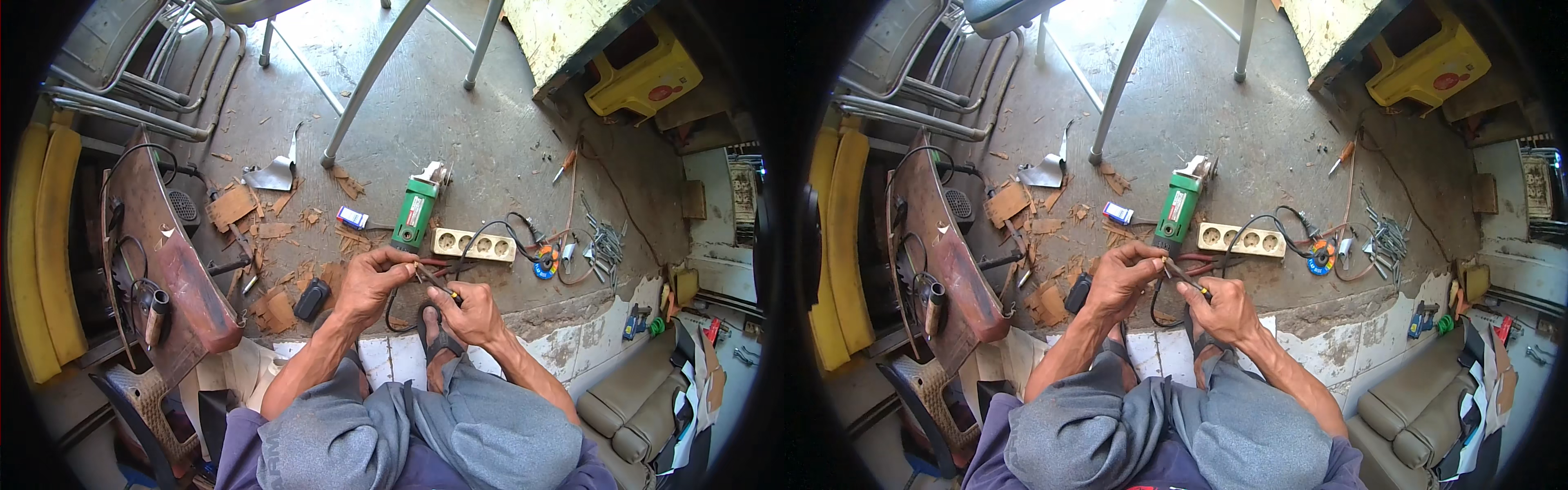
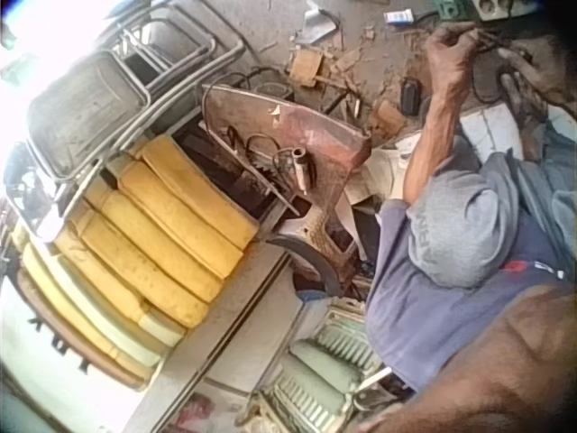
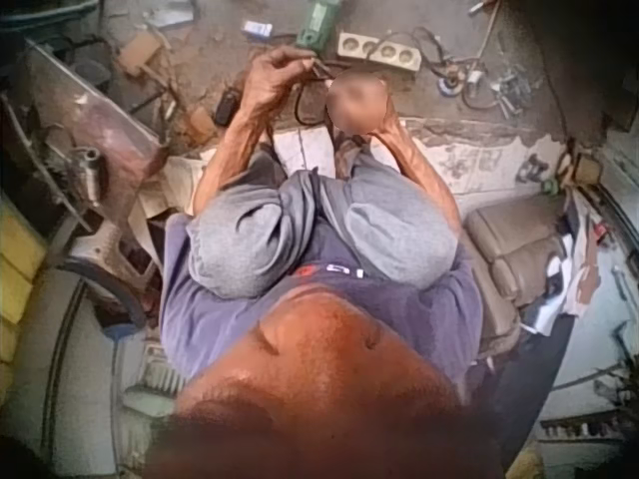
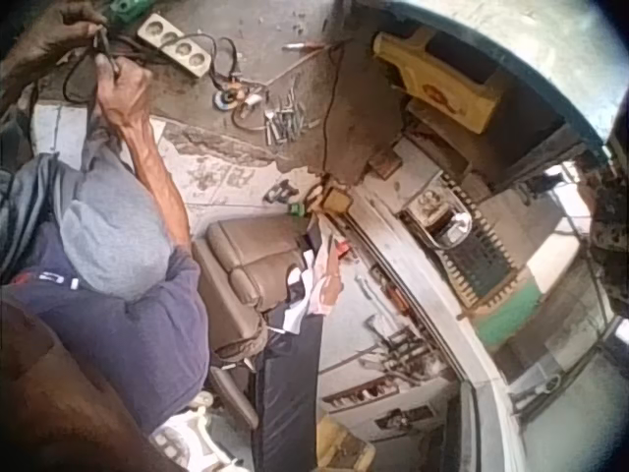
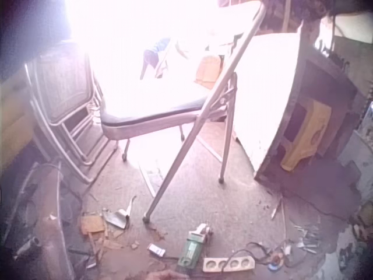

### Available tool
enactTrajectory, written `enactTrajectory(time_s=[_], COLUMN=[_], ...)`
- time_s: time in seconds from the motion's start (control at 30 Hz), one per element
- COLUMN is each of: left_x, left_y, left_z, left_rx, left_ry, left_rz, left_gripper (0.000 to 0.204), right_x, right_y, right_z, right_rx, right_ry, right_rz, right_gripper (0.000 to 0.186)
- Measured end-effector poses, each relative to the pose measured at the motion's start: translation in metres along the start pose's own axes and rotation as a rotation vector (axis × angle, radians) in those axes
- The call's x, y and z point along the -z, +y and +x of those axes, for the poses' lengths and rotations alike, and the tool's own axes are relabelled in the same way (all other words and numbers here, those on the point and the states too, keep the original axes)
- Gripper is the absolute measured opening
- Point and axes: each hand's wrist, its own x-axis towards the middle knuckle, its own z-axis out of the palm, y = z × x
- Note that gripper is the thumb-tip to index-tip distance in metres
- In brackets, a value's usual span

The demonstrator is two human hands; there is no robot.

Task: The person repairs a power cable by stripping the insulation from the wire ends using a pair of pliers and then twisting the wires together to form a connection.

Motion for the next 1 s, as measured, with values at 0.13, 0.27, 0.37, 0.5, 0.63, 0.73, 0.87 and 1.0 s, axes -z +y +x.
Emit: enactTrajectory(time_s=[0.13,0.27,0.37,0.5,0.63,0.73,0.87,1.0], left_x=[-0.002,-0.005,-0.003,-0.001,-0.004,-0.006,-0.012,-0.016], left_y=[0.002,0.002,-0.004,-0.007,-0.003,-0.004,0.001,0.008], left_z=[-0.001,-0.003,-0.002,0.000,-0.003,-0.003,-0.005,-0.006], left_rx=[-0.014,-0.020,-0.047,-0.070,-0.078,-0.097,-0.119,-0.061], left_ry=[0.028,0.047,0.044,0.038,0.046,0.041,0.048,0.095], left_rz=[0.072,0.091,0.084,0.123,0.220,0.230,0.275,0.298], left_gripper=[0.017,0.019,0.019,0.019,0.018,0.019,0.020,0.021], right_x=[-0.001,-0.002,-0.003,-0.003,0.004,0.005,0.005,0.008], right_y=[-0.001,0.006,0.011,0.013,0.005,0.021,0.024,0.006], right_z=[0.000,0.002,0.003,0.002,0.002,0.002,0.002,0.003], right_rx=[-0.087,-0.128,-0.167,-0.230,-0.346,-0.489,-0.491,-0.078], right_ry=[-0.041,-0.089,-0.130,-0.213,-0.351,-0.549,-0.592,-0.132], right_rz=[0.077,0.134,0.192,0.439,0.763,1.257,1.338,0.261], right_gripper=[0.052,0.053,0.052,0.052,0.052,0.053,0.051,0.036])
